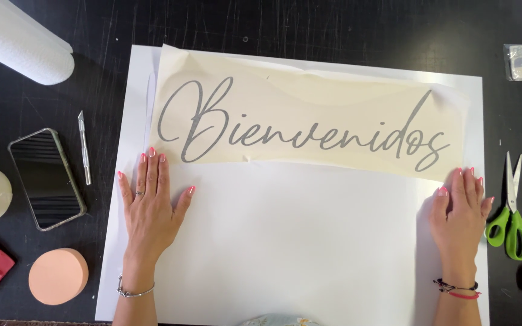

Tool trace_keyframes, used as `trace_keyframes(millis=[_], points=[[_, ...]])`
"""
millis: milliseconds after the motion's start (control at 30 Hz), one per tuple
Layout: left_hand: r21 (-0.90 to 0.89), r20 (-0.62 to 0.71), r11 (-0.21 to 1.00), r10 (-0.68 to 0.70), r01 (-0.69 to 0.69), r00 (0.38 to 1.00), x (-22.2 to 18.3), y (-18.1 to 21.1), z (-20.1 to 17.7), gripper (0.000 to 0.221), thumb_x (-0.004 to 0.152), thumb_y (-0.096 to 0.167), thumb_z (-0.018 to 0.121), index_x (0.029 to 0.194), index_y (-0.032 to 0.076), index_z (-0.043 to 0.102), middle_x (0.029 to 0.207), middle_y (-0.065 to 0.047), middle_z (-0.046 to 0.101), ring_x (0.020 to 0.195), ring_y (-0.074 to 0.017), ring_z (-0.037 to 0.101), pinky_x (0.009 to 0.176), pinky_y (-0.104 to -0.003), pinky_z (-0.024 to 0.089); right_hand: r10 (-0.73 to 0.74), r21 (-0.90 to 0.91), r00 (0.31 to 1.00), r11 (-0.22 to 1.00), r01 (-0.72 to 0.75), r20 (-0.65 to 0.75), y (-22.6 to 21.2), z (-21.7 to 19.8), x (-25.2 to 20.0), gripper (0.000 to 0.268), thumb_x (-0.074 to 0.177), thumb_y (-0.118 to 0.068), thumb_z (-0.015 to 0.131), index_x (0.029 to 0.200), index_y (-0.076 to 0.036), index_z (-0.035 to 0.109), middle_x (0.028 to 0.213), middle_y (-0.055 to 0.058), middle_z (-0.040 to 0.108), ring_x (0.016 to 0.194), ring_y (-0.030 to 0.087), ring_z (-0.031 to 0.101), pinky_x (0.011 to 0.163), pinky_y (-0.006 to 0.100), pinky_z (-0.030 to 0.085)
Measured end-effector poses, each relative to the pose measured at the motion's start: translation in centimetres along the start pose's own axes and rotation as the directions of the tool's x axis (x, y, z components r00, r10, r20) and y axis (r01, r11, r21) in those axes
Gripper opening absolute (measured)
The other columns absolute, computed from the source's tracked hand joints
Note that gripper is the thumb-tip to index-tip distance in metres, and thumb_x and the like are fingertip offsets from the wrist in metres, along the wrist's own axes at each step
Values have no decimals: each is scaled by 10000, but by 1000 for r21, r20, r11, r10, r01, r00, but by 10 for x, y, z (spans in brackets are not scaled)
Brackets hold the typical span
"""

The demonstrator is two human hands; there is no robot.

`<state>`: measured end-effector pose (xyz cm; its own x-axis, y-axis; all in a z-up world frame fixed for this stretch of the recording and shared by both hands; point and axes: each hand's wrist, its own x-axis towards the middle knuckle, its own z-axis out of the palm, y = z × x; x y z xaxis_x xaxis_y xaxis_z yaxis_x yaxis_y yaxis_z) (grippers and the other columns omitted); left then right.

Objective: Positioning and smoothing a vinyl decal onto a white board on a work table.

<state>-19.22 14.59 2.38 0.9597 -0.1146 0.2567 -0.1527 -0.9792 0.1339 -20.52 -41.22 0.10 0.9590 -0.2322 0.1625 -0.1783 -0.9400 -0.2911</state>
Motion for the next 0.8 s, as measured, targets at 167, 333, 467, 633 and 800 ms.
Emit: trace_keyframes(millis=[167, 333, 467, 633, 800], points=[[10, 2, 1000, -13, 13, 1000, 1, 1, 1, 763, 1081, 493, 447, 1622, -42, 384, 1710, -203, 344, 1592, -341, 298, 1276, -614, 173, -12, 34, 999, 999, 13, -30, 9, 2, 0, 561, 1128, -219, 435, 1590, 99, 463, 1664, 266, 414, 1556, 427, 304, 1229, 650, 115], [-325, -4, 928, -195, 183, 981, 0, -8, 4, 741, 1065, 320, 561, 1626, -64, 267, 1714, -290, 180, 1595, -439, 191, 1283, -607, 152, 320, 439, 927, 874, -210, -194, 1, -14, -4, 444, 1103, -54, 460, 1526, 76, 492, 1470, 227, 594, 1396, 337, 519, 1171, 395, 351], [-501, -44, 822, -337, 271, 940, -3, -11, 4, 599, 1087, 125, 558, 1585, -76, 291, 1692, -286, 258, 1573, -437, 260, 1280, -561, 218, 380, 520, 892, 828, -210, -246, 12, -9, -5, 444, 1055, 4, 463, 1488, 73, 536, 1341, 162, 684, 1296, 264, 616, 1121, 376, 441], [-341, 51, 902, -262, 263, 964, -4, -14, 13, 815, 1021, 364, 587, 1612, -88, 253, 1698, -296, 237, 1593, -404, 164, 1289, -550, 90, 373, 525, 916, 815, -246, -149, -7, -18, 1, 467, 1051, -8, 455, 1512, 59, 487, 1403, 147, 640, 1347, 254, 571, 1131, 354, 421], [-310, 58, 915, -254, 259, 965, -5, -12, 14, 851, 1007, 430, 593, 1609, -80, 273, 1700, -289, 240, 1595, -417, 148, 1285, -557, 89, 325, 464, 937, 855, -232, -130, -12, -22, 10, 471, 1062, -37, 463, 1524, 55, 481, 1418, 146, 636, 1337, 268, 562, 1088, 355, 434]])
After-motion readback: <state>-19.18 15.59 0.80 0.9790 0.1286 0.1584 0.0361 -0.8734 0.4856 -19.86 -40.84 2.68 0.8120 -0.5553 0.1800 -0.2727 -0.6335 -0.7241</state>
